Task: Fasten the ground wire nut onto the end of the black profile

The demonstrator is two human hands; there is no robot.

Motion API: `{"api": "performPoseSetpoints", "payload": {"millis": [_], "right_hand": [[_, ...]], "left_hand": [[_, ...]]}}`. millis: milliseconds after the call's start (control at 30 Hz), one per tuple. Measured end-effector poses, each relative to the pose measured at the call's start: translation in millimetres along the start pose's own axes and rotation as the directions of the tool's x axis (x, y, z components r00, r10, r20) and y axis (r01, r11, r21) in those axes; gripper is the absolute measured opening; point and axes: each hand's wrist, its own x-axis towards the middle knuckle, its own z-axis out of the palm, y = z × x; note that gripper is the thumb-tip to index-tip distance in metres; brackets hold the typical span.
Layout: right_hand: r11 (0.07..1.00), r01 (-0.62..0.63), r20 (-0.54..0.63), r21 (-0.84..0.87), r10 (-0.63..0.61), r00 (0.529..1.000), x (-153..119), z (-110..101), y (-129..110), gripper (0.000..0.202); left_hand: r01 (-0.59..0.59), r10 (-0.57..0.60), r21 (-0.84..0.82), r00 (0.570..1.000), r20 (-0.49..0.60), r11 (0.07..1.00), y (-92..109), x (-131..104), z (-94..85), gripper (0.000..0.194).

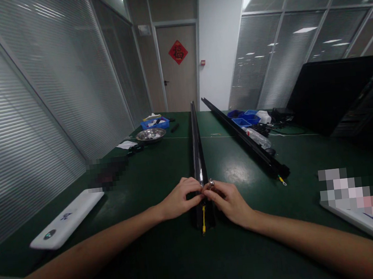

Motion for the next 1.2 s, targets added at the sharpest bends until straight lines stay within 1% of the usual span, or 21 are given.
{"api": "performPoseSetpoints", "payload": {"millis": [333,600,833,1033,1200], "right_hand": [[0.997,0.067,0.005,-0.03,-0.066,0.998,0.6,-0.9,1.4,0.03],[0.997,0.074,-0.019,-0.034,-0.075,0.997,0.9,-0.7,3.4,0.03],[0.999,0.05,-0.035,-0.012,-0.051,0.998,-0.4,0.9,3.5,0.03],[0.999,0.029,-0.004,0.023,-0.029,1.0,-0.6,0.9,4.5,0.029],[0.999,0.047,0.001,0.014,-0.047,0.999,0.1,-0.2,2.1,0.027]], "left_hand": [[0.015,-0.015,-0.017,1.0,-0.004,1.0,1.2,0.0,-1.0,0.02],[0.011,-0.012,-0.03,1.0,-0.013,0.999,1.2,0.2,0.3,0.014],[-0.015,0.015,0.001,1.0,-0.008,1.0,1.1,0.6,0.4,0.023],[-0.015,0.015,-0.018,1.0,0.016,1.0,2.9,0.9,-1.1,0.025],[0.001,-0.001,-0.018,1.0,0.018,1.0,2.9,0.4,-1.6,0.026]]}}
